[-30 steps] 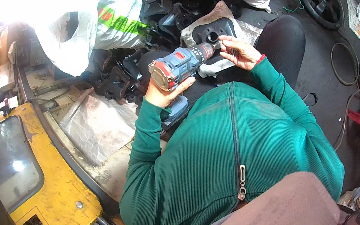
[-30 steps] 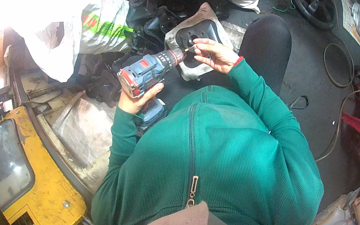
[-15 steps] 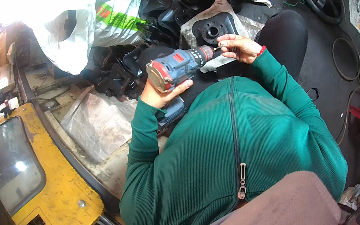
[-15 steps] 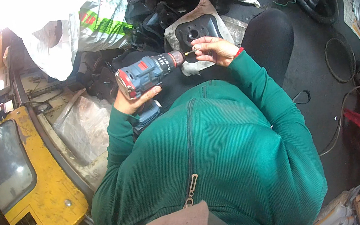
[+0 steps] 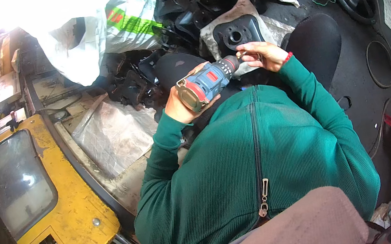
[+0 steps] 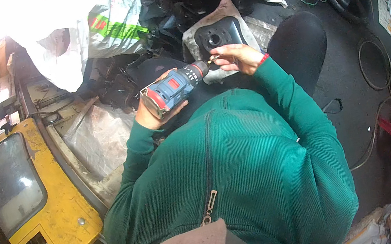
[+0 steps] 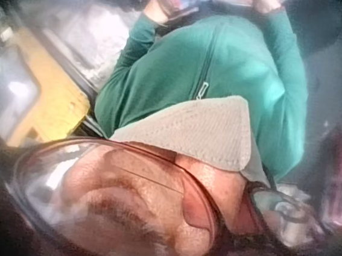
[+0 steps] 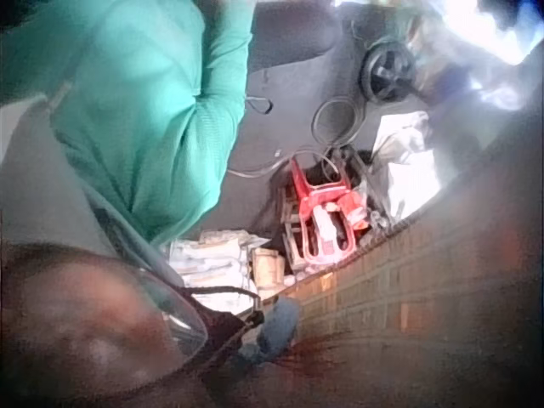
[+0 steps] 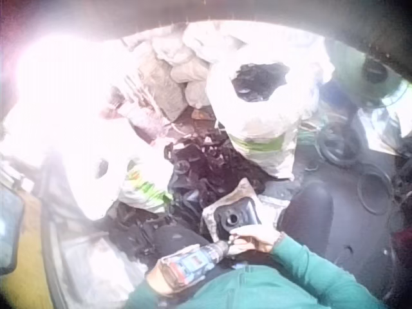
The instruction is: The person sits on the floor and uses a cordless drill to fasten screws into black plastic parts. They repeatedly retrieve parts from white sacks, position them on a cloth, drill, and return them to the sacks.
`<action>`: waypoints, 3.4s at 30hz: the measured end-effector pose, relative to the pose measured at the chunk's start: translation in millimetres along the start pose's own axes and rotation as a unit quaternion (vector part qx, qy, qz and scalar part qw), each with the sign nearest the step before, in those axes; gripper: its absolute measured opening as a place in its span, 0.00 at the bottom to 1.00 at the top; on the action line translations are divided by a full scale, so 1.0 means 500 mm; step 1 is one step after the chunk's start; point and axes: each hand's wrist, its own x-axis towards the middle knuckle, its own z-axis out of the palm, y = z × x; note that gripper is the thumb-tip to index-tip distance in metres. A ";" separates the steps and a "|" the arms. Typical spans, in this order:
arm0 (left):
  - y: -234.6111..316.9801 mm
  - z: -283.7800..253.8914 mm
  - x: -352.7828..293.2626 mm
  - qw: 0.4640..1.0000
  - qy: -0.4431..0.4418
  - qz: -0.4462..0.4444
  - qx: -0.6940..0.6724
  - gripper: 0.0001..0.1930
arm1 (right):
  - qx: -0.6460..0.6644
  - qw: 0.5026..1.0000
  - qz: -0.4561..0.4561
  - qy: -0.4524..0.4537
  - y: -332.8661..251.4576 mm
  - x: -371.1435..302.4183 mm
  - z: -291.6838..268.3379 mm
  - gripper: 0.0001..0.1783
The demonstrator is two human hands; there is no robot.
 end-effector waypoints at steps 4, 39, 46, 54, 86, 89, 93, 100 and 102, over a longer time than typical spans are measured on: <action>-0.018 -0.012 0.008 0.986 0.041 -0.150 -0.058 0.30 | -0.026 0.971 -0.106 0.213 0.056 0.050 -0.135 0.20; -0.160 -0.010 0.194 0.955 -0.055 -0.280 -0.077 0.30 | -0.403 0.877 -0.194 0.177 -0.018 0.207 -0.142 0.22; -0.145 -0.006 0.219 0.944 -0.056 -0.301 -0.122 0.28 | -0.412 0.864 -0.198 0.212 -0.020 0.214 -0.145 0.22; -0.163 0.012 0.226 0.944 -0.056 -0.288 -0.153 0.29 | -0.423 0.851 -0.204 0.234 -0.001 0.223 -0.156 0.22; -0.165 0.034 0.306 0.964 -0.119 -0.159 0.178 0.20 | -0.546 0.754 -0.215 0.296 0.007 0.201 -0.157 0.24; -0.146 0.028 0.313 0.946 -0.163 -0.254 0.120 0.20 | -0.531 0.776 -0.175 0.292 -0.006 0.188 -0.145 0.25; -0.233 0.046 0.288 0.977 -0.054 0.013 0.208 0.22 | -0.590 0.719 -0.227 0.288 0.006 0.226 -0.173 0.26; -0.118 0.042 0.162 0.959 -0.017 -0.262 -0.108 0.20 | -0.142 0.930 -0.160 0.300 0.023 0.184 -0.211 0.15; -0.084 0.047 0.108 0.966 -0.008 -0.222 -0.134 0.23 | 0.075 0.978 -0.140 0.134 0.012 0.121 -0.168 0.21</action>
